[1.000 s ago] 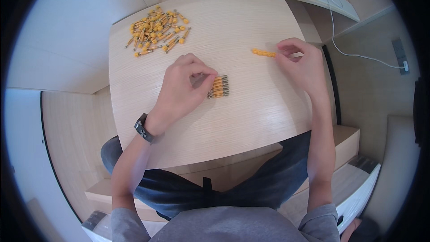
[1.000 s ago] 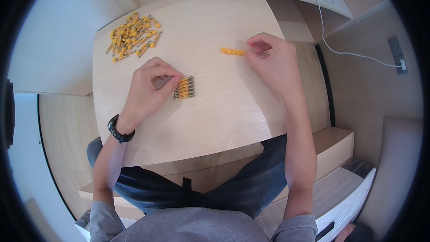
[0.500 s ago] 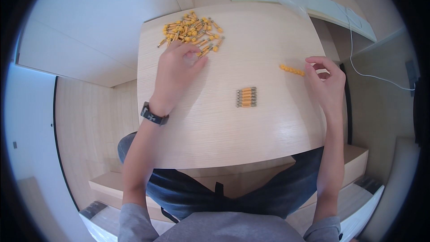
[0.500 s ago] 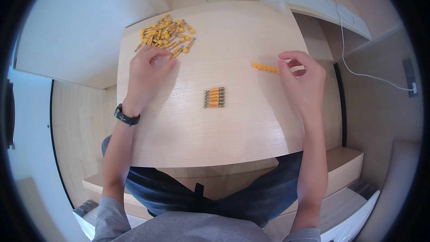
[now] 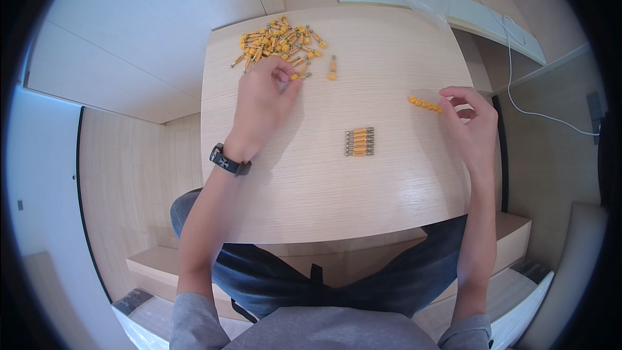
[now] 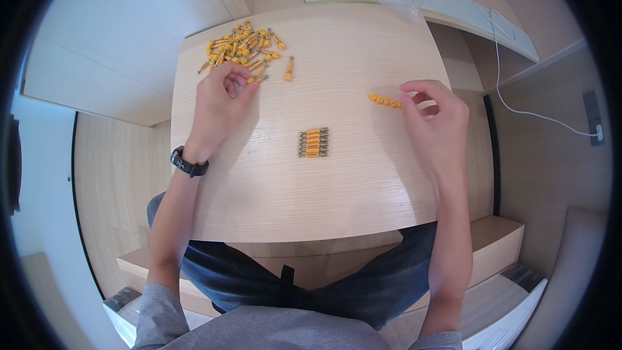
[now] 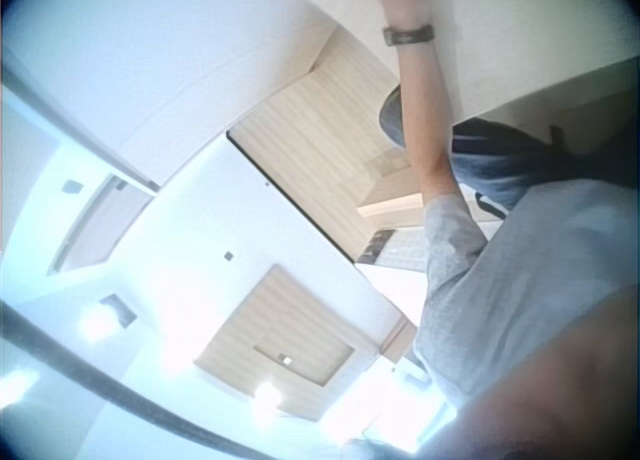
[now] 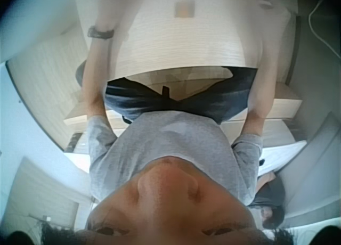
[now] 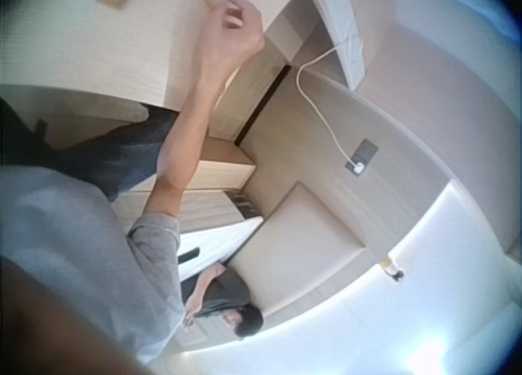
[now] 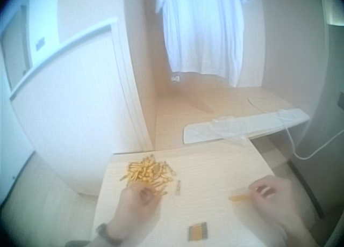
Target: The person pours small yellow cylindrical components from a plastic bag onto a wooden desk. They then pick up the components one by one, separate the yellow plastic caps from the metal bodies, and arrange the metal bodies into a neat rectangular grid on the table surface.
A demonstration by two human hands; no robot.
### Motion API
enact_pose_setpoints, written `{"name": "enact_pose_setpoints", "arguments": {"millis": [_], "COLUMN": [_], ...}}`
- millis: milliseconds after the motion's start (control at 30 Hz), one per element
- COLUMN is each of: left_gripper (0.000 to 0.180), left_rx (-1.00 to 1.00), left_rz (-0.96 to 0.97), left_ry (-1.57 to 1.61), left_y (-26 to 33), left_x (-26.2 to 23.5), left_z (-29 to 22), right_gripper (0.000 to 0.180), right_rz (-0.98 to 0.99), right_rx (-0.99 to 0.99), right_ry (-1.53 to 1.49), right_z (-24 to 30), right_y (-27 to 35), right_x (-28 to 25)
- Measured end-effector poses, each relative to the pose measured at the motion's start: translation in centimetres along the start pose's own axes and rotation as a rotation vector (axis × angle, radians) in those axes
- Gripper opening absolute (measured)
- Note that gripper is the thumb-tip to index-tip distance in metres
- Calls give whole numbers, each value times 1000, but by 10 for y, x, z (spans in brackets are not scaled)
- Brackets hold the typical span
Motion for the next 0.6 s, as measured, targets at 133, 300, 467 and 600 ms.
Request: {"name": "enact_pose_setpoints", "arguments": {"millis": [133,300,467,600], "left_gripper": [18,16,17,23], "left_rx": [-30,-97,-22,244], "left_rz": [-32,-134,-99,89], "left_ry": [47,168,532,524], "left_y": [-1,-3,9,52], "left_x": [-1,-7,-10,1], "left_z": [2,-12,-32,-69], "right_gripper": [14,14,12,16], "right_rz": [14,-19,46,367], "right_rx": [-22,-66,-70,61], "right_ry": [-13,-46,-215,-438], "right_z": [0,3,10,41], "right_y": [1,4,13,42], "right_x": [0,1,7,21]}}
Point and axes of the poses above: each hand's wrist, its own y-axis away from the middle knuckle, its own x-axis out of the palm, z = x × y, the point moved 1 cm from there along -y, towards the middle knuckle, and after that the axes turned 8 degrees about -z, right-handed, at the moved point
